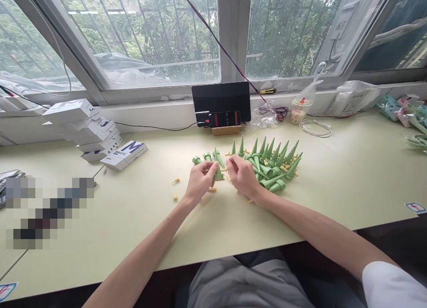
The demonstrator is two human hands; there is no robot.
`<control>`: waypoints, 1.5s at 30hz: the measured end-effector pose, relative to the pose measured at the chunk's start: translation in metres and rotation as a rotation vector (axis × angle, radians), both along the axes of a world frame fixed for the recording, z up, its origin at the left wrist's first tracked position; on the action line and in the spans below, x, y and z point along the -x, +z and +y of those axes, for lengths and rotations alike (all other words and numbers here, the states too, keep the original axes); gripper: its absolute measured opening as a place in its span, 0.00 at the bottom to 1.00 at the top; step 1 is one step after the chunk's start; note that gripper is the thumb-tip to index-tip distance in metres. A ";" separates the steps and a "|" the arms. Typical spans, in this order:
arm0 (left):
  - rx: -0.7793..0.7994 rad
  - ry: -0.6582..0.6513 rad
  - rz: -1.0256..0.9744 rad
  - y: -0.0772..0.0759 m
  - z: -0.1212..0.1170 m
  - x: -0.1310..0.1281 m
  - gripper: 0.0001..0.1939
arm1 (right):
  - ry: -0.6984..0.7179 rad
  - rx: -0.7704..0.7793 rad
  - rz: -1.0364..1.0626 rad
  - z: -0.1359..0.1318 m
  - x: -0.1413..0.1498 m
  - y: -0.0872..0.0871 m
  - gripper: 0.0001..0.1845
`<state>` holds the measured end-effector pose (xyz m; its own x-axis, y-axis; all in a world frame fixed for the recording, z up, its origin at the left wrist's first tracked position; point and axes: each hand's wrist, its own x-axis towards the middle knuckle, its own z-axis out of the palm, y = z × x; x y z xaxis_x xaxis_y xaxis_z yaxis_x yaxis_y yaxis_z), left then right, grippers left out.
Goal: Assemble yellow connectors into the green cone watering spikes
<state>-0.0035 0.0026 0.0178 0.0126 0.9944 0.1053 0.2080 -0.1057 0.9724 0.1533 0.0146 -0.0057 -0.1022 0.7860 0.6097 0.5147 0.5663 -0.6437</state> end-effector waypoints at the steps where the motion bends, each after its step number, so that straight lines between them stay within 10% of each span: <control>1: 0.007 0.003 0.004 0.000 0.000 0.000 0.15 | 0.004 0.006 -0.009 0.001 0.000 -0.001 0.12; 21: -0.062 -0.185 0.604 -0.006 -0.001 0.008 0.13 | -0.004 -0.023 -0.116 0.002 -0.004 -0.001 0.11; 45: -0.282 0.147 0.386 0.005 -0.001 0.006 0.07 | -0.003 0.008 -0.291 0.008 -0.009 0.001 0.09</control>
